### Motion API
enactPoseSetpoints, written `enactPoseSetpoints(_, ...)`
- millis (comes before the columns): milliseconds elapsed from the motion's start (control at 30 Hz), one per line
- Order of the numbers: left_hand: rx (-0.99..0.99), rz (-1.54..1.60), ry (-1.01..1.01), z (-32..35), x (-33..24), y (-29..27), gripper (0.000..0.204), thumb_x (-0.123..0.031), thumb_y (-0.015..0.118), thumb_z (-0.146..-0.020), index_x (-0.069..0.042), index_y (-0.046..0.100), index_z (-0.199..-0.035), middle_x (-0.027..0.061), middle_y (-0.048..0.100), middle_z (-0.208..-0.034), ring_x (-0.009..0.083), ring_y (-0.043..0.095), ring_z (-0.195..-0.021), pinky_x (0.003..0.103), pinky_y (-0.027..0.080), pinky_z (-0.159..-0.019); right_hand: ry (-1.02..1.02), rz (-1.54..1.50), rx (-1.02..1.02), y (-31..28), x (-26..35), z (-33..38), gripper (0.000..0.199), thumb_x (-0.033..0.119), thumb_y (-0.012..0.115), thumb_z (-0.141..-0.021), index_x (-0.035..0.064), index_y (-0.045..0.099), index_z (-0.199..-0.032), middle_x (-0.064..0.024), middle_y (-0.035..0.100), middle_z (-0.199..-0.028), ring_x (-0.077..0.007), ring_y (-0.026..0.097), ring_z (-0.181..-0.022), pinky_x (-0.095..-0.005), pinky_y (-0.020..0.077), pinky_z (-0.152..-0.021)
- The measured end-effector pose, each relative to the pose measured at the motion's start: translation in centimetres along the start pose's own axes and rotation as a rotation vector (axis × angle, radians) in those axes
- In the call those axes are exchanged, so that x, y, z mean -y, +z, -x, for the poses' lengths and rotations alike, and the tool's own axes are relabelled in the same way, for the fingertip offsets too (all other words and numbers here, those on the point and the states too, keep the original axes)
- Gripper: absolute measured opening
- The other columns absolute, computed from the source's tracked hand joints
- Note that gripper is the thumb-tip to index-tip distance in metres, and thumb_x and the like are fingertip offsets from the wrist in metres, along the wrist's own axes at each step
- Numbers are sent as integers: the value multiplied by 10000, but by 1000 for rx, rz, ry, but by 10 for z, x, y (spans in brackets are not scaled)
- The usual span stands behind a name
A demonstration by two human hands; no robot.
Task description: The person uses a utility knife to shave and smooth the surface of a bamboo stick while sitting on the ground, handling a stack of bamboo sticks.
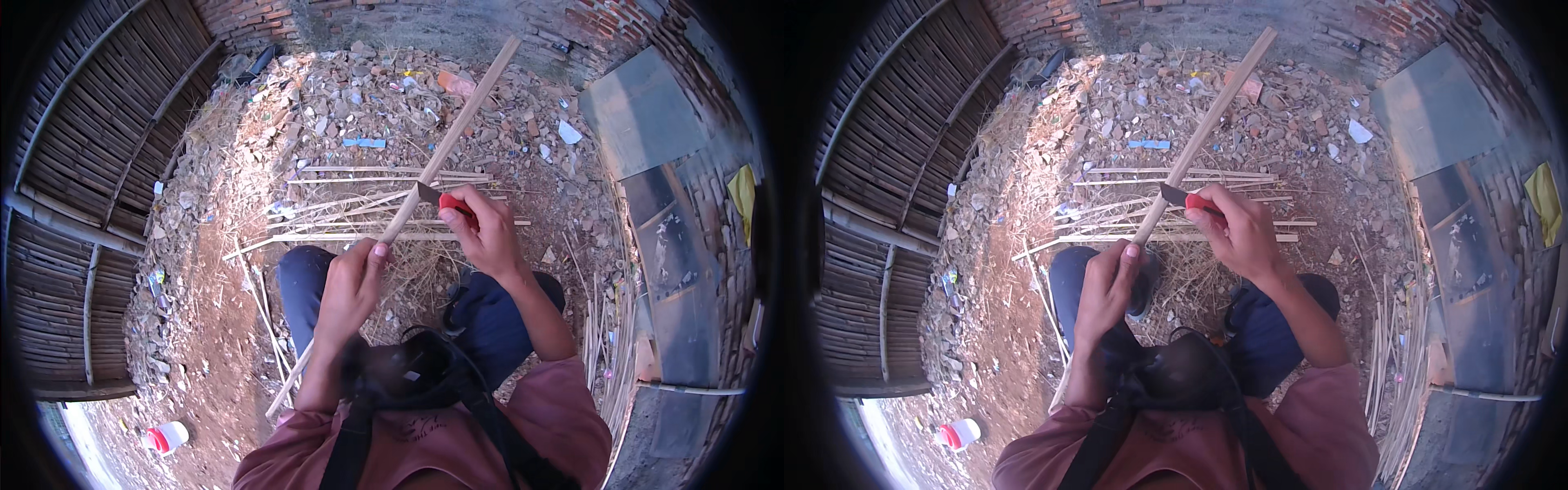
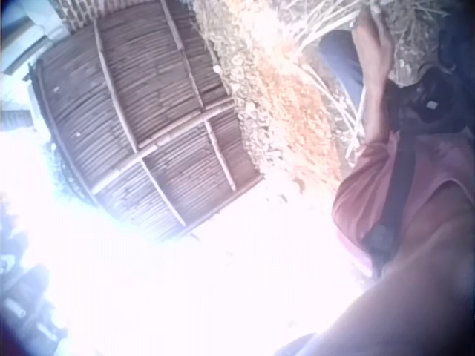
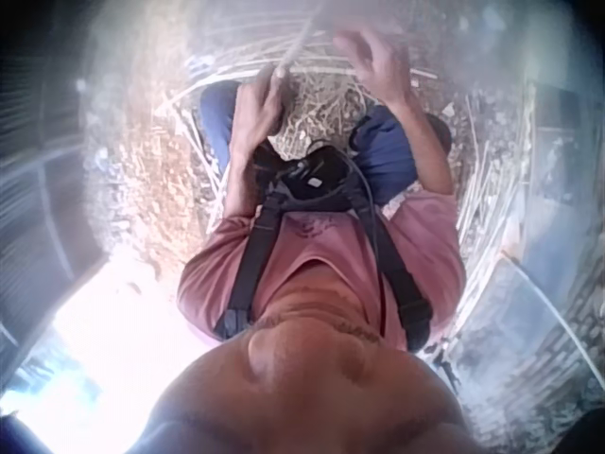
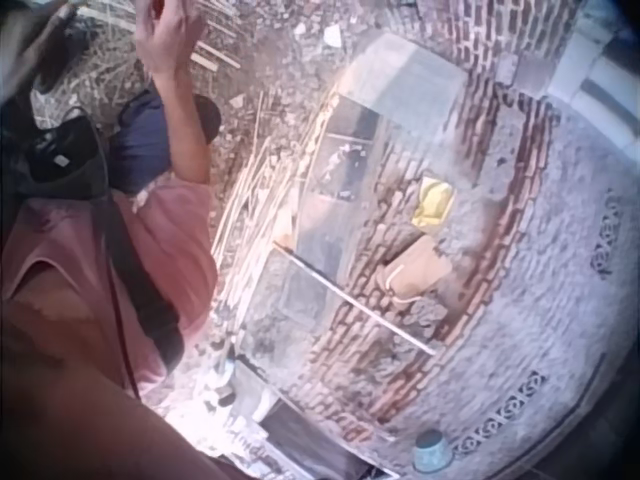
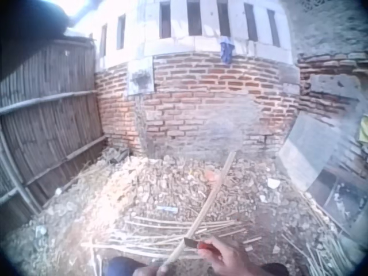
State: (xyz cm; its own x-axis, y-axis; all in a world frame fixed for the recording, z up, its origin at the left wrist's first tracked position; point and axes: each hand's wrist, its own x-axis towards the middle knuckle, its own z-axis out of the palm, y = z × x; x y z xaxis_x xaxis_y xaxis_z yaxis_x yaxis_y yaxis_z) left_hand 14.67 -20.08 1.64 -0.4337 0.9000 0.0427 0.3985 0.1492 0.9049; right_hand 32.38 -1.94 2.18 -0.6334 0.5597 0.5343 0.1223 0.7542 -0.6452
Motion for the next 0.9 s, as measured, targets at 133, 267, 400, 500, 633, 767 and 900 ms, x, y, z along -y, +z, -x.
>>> enactPoseSetpoints(133,5,64,-3,2,-12,1,325,-296,672,-1091,19,693,-1018,-5,625,-728,67,535,-692,301,438,-607,-39,-47,92,20,10,7,240,290,740,-1033,61,692,-1086,-99,761,-863,-272,770,-743,-389,579,-636)
enactPoseSetpoints(267,53,100,-69,-2,-9,2,269,-193,816,-997,21,661,-1049,-6,667,-845,30,560,-797,244,485,-677,-67,-68,171,28,11,15,232,280,755,-1013,67,698,-1084,-104,773,-926,-283,786,-812,-395,601,-679)
enactPoseSetpoints(400,14,304,-24,-5,4,9,288,-117,843,-967,35,618,-1062,13,687,-958,26,593,-883,219,539,-760,-117,-76,155,31,10,14,242,280,776,-986,73,700,-1088,-98,764,-936,-290,779,-811,-408,597,-671)
enactPoseSetpoints(500,21,271,3,-6,10,8,304,-134,838,-975,41,615,-1083,9,694,-975,28,603,-900,220,548,-765,-160,-28,168,31,7,14,243,265,788,-968,78,705,-1098,-93,761,-944,-291,775,-808,-412,595,-665)
enactPoseSetpoints(633,56,204,-31,-7,14,6,326,-159,851,-964,45,634,-1095,15,702,-965,29,607,-902,226,550,-774,-214,-23,141,36,5,16,266,238,810,-932,88,724,-1134,-84,764,-946,-284,768,-785,-406,592,-649)
enactPoseSetpoints(767,-1,112,35,-7,16,8,316,-188,859,-956,35,676,-1088,10,699,-877,27,582,-821,240,526,-707,-228,-22,104,37,6,16,282,218,830,-909,91,747,-1147,-82,766,-938,-275,764,-768,-391,590,-637)
enactPoseSetpoints(900,-35,138,56,-6,6,11,285,-217,832,-981,18,709,-1085,-6,683,-763,31,548,-726,255,481,-632,-221,-9,88,36,9,16,284,190,845,-885,83,766,-1136,-84,771,-927,-264,762,-749,-381,588,-623)
